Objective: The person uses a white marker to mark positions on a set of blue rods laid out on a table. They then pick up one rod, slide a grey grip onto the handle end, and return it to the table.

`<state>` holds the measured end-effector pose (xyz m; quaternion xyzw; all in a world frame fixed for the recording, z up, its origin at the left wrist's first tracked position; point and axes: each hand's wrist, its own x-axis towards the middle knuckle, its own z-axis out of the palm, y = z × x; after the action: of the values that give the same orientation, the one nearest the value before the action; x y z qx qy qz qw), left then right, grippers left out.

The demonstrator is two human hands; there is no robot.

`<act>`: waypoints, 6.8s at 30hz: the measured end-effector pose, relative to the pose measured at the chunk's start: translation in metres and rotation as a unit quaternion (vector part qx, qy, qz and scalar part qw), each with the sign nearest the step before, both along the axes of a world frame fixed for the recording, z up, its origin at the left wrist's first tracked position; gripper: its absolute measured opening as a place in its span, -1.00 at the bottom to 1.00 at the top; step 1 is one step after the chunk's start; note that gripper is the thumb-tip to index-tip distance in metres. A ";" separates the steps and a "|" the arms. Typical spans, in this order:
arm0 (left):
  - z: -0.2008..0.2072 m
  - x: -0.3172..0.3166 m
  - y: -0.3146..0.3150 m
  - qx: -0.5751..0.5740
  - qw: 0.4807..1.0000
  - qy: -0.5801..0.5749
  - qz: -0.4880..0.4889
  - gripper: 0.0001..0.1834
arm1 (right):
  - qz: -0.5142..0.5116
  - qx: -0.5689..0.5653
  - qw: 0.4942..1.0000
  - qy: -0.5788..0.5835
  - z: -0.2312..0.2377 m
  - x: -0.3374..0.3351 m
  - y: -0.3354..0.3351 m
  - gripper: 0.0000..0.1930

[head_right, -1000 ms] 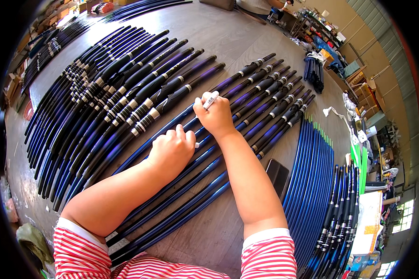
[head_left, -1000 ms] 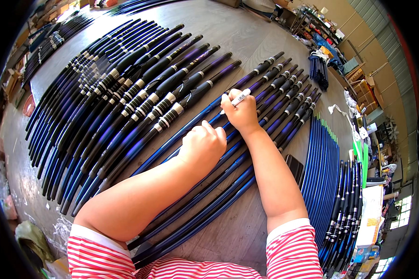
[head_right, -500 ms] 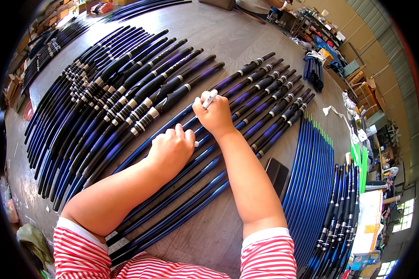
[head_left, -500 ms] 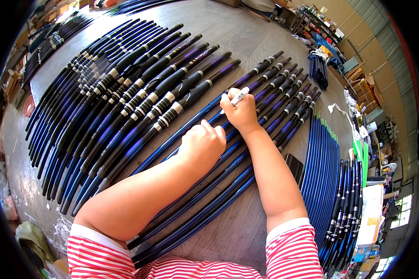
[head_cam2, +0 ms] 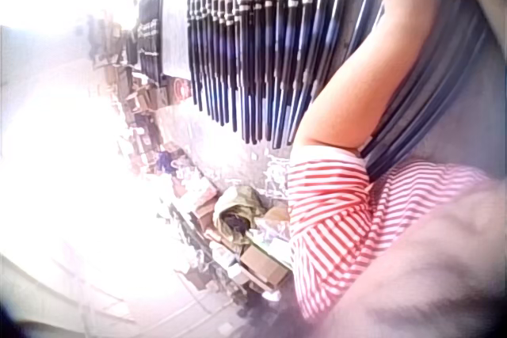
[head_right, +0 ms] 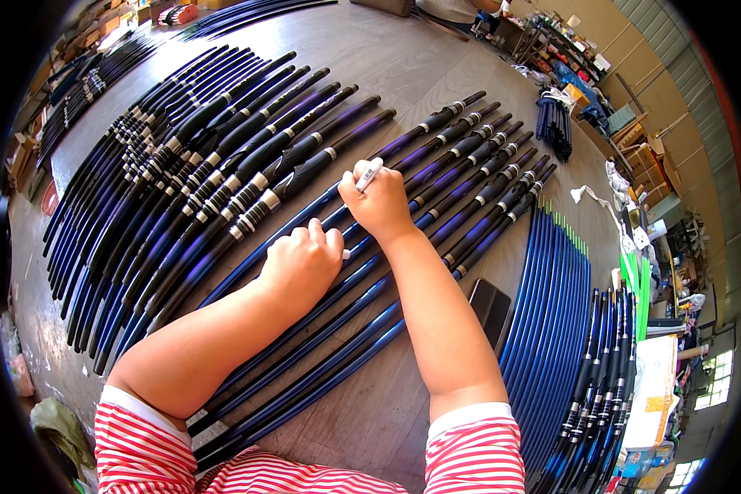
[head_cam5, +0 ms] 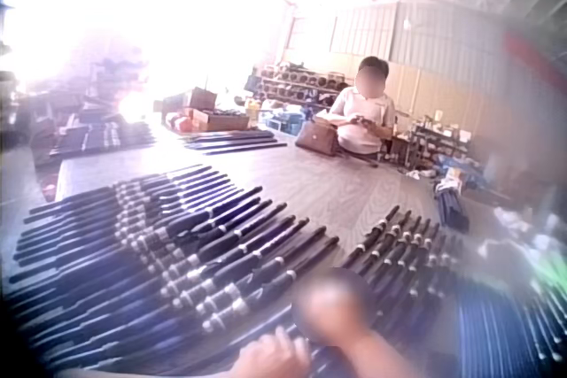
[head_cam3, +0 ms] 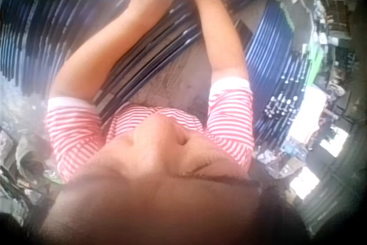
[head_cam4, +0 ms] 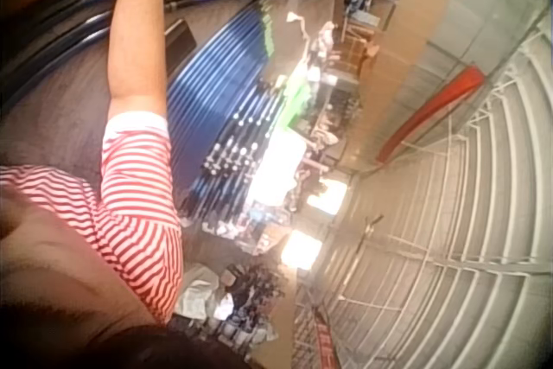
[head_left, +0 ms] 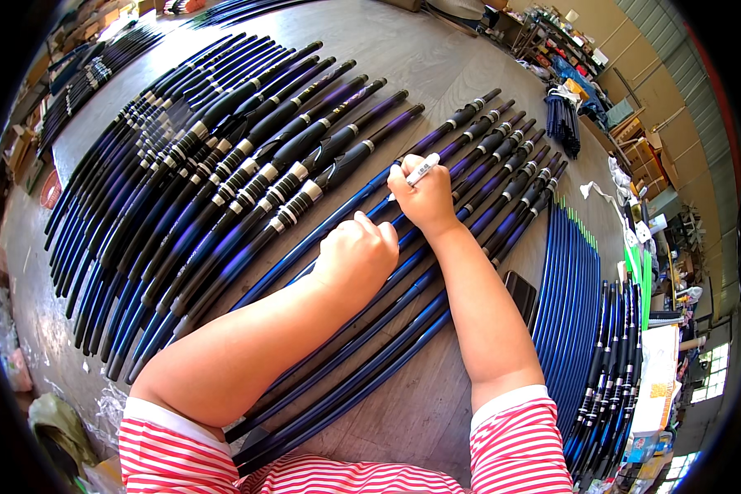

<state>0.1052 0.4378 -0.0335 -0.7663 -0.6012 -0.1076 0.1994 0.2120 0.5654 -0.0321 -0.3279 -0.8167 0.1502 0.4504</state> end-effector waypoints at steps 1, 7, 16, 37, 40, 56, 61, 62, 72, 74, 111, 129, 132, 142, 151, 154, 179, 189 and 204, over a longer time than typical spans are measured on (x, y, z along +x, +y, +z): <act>0.000 0.000 0.000 -0.002 1.000 0.001 0.001 -0.68 | -0.001 0.004 1.000 -0.004 0.000 0.000 0.000 -0.72; 0.001 0.000 0.000 -0.010 1.000 0.000 0.003 -0.68 | -0.008 0.015 1.000 -0.015 0.001 -0.001 -0.001 -0.73; -0.003 -0.002 0.003 0.023 0.999 -0.038 -0.027 -0.90 | 0.025 -0.118 0.989 0.080 0.007 -0.001 -0.005 -0.77; 0.002 -0.004 0.004 -0.028 0.994 -0.096 -0.034 -0.83 | 0.009 -0.188 0.981 0.054 0.004 -0.002 -0.006 -0.79; 0.002 -0.004 0.004 -0.027 0.993 -0.108 -0.034 -0.82 | 0.009 -0.184 0.982 0.050 0.005 -0.002 -0.006 -0.79; 0.000 -0.003 0.006 -0.027 0.995 -0.095 -0.034 -0.77 | 0.006 -0.171 0.984 0.052 0.006 -0.004 -0.007 -0.81; 0.000 -0.004 0.006 -0.026 0.994 -0.097 -0.033 -0.66 | 0.002 -0.167 0.985 0.045 0.005 -0.004 -0.006 -0.80; 0.001 -0.004 0.006 -0.027 0.994 -0.099 -0.033 -0.71 | 0.001 -0.161 0.986 0.039 0.004 -0.003 -0.005 -0.80; 0.003 -0.002 0.003 -0.039 0.995 -0.086 -0.033 -0.84 | -0.044 -0.114 0.973 0.197 0.006 0.005 -0.005 -0.76; 0.004 -0.001 0.003 -0.048 0.996 -0.074 -0.030 -0.83 | -0.058 -0.121 0.966 0.219 0.022 0.009 -0.008 -0.73; 0.004 0.053 -0.104 -0.025 0.986 0.025 -0.163 -0.61 | 0.031 -0.085 0.995 0.030 0.019 0.097 -0.143 -0.83; 0.006 0.048 -0.098 -0.037 0.985 0.044 -0.164 -0.65 | 0.044 -0.011 0.999 -0.018 0.002 0.093 -0.132 -0.85; 0.005 0.048 -0.098 -0.038 0.985 0.041 -0.164 -0.65 | 0.058 -0.008 0.998 -0.015 0.003 0.091 -0.133 -0.84; 0.004 0.048 -0.097 -0.035 0.985 0.046 -0.165 -0.65 | 0.056 -0.003 0.998 -0.026 0.003 0.090 -0.132 -0.84; 0.005 0.048 -0.097 -0.035 0.984 0.046 -0.168 -0.74 | 0.055 0.014 0.997 -0.043 0.003 0.090 -0.132 -0.83; 0.006 0.048 -0.097 -0.037 0.984 0.050 -0.170 -0.75 | 0.054 0.019 0.997 -0.046 0.004 0.090 -0.132 -0.82; 0.005 0.049 -0.097 -0.040 0.983 0.065 -0.165 -0.80 | 0.051 0.013 0.999 -0.005 -0.001 0.095 -0.130 -0.83; 0.006 0.049 -0.097 -0.048 0.982 0.053 -0.174 -0.66 | -0.046 -0.156 0.971 0.173 0.026 0.123 -0.121 -0.85; 0.011 0.049 -0.097 -0.065 0.978 0.039 -0.195 -0.63 | -0.013 -0.107 0.993 0.041 0.004 0.148 -0.104 -0.83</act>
<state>0.1544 0.3405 -0.0229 -0.8838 -0.4375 -0.0754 0.1479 0.3599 0.4612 -0.0277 -0.3787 -0.7725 0.2442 0.4474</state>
